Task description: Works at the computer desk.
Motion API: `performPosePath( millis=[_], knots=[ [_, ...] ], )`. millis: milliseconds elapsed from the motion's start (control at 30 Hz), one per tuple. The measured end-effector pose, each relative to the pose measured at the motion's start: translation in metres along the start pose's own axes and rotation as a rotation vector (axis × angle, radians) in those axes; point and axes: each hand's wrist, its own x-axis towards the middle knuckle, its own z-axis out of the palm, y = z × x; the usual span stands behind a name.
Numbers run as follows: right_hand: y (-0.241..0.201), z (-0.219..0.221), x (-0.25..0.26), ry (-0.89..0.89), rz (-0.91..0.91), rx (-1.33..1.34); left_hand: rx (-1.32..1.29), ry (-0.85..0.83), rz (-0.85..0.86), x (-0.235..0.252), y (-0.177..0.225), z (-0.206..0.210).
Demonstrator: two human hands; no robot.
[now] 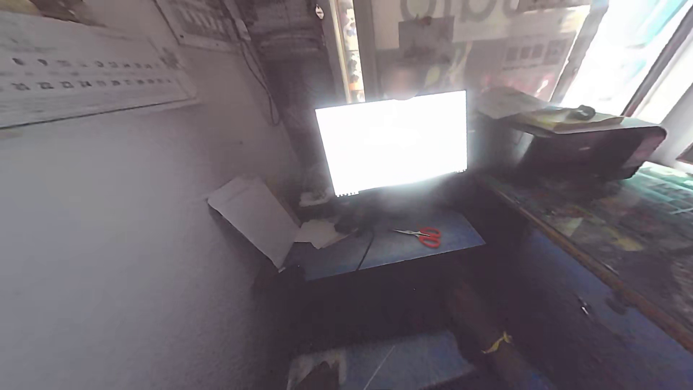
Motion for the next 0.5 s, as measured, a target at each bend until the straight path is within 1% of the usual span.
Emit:
performPosePath(
  millis=[200, 300, 500],
  knots=[
    [0.005, 0.010, 0.000, 0.037, -0.003, -0.031, 0.004, 0.039, 0.040, 0.000, -0.004, 0.004],
    [0.007, 0.012, 0.000, 0.062, -0.042, -0.058, -0.007, 0.054, 0.046, 0.001, -0.005, 0.006],
    [0.006, 0.009, 0.001, 0.089, -0.046, -0.032, -0.020, 0.069, 0.054, 0.001, -0.005, 0.007]
  ],
)
